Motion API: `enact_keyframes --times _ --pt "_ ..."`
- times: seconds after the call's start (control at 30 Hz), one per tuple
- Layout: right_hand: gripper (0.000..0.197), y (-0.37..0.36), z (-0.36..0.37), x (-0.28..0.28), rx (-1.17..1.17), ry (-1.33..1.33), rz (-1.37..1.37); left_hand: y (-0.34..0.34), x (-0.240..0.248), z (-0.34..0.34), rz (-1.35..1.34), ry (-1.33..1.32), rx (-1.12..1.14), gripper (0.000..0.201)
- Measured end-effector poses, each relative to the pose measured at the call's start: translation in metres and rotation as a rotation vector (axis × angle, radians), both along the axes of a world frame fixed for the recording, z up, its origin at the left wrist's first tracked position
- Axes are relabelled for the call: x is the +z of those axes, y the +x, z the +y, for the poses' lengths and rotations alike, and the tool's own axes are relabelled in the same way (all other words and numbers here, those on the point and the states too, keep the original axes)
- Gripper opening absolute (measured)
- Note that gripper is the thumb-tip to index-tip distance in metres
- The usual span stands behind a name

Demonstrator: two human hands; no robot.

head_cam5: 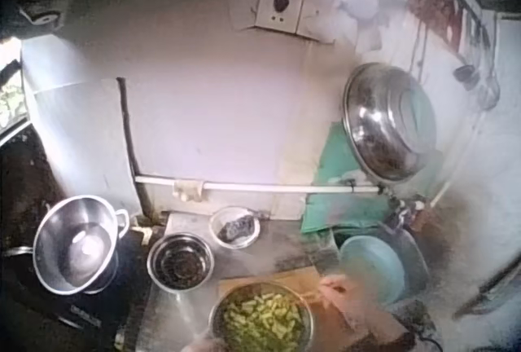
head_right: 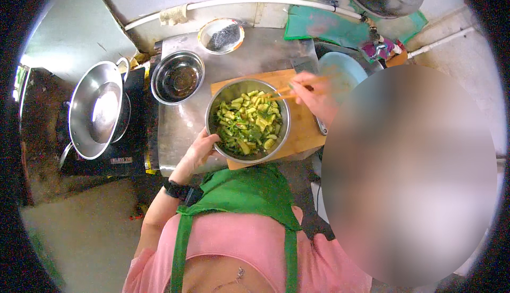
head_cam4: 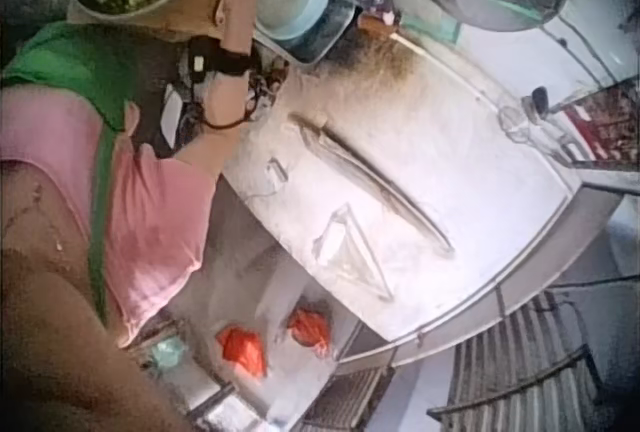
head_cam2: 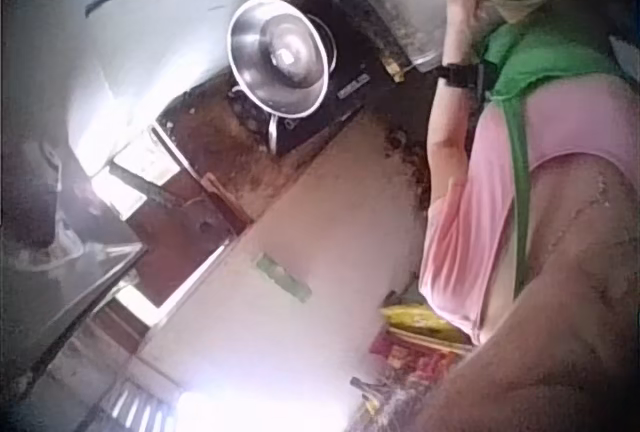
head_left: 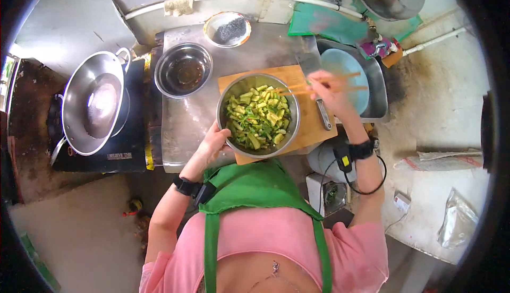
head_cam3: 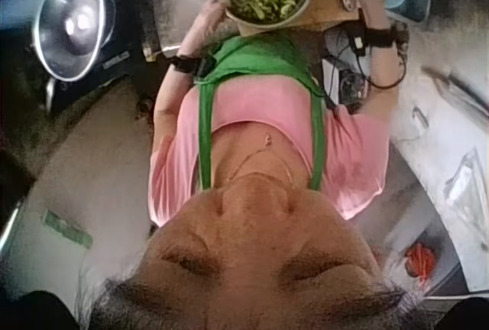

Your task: The person sprinkles seasoning from a small container and a plastic bag onto chopped vegetables in a bowl, stirs the mixture with chopsticks, and transfers a portion of the vegetables into a second small bowl.

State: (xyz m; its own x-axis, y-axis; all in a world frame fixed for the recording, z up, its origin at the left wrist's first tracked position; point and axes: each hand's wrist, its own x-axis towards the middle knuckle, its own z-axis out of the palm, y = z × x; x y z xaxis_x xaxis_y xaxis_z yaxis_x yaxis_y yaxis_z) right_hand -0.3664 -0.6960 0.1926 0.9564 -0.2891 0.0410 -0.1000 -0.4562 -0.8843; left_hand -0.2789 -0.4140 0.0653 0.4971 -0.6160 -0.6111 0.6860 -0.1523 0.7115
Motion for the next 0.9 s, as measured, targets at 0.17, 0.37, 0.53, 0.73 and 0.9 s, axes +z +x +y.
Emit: enact_keyframes --times 0.17,0.37,0.53,0.73,0.9 --pt "0.013 -0.030 0.025 -0.055 -0.135 -0.039 -0.011 -0.001 0.007 -0.004 -0.047 0.065 -0.032 0.052" --pt "0.011 -0.001 0.054 -0.039 0.004 0.059 -0.088 -0.003 0.015 -0.003 -0.005 0.073 0.011 0.051" --pt "0.013 -0.005 0.006 -0.022 -0.095 -0.009 -0.095 -0.007 0.007 -0.001 -0.017 0.042 0.008 0.051" --pt "0.016 -0.010 0.046 -0.052 0.009 0.002 -0.040 -0.009 0.001 -0.004 -0.046 0.042 0.007 0.050" --pt "0.015 -0.032 -0.013 -0.026 -0.125 0.032 -0.023 -0.012 0.012 -0.004 -0.012 0.057 0.060 0.050"
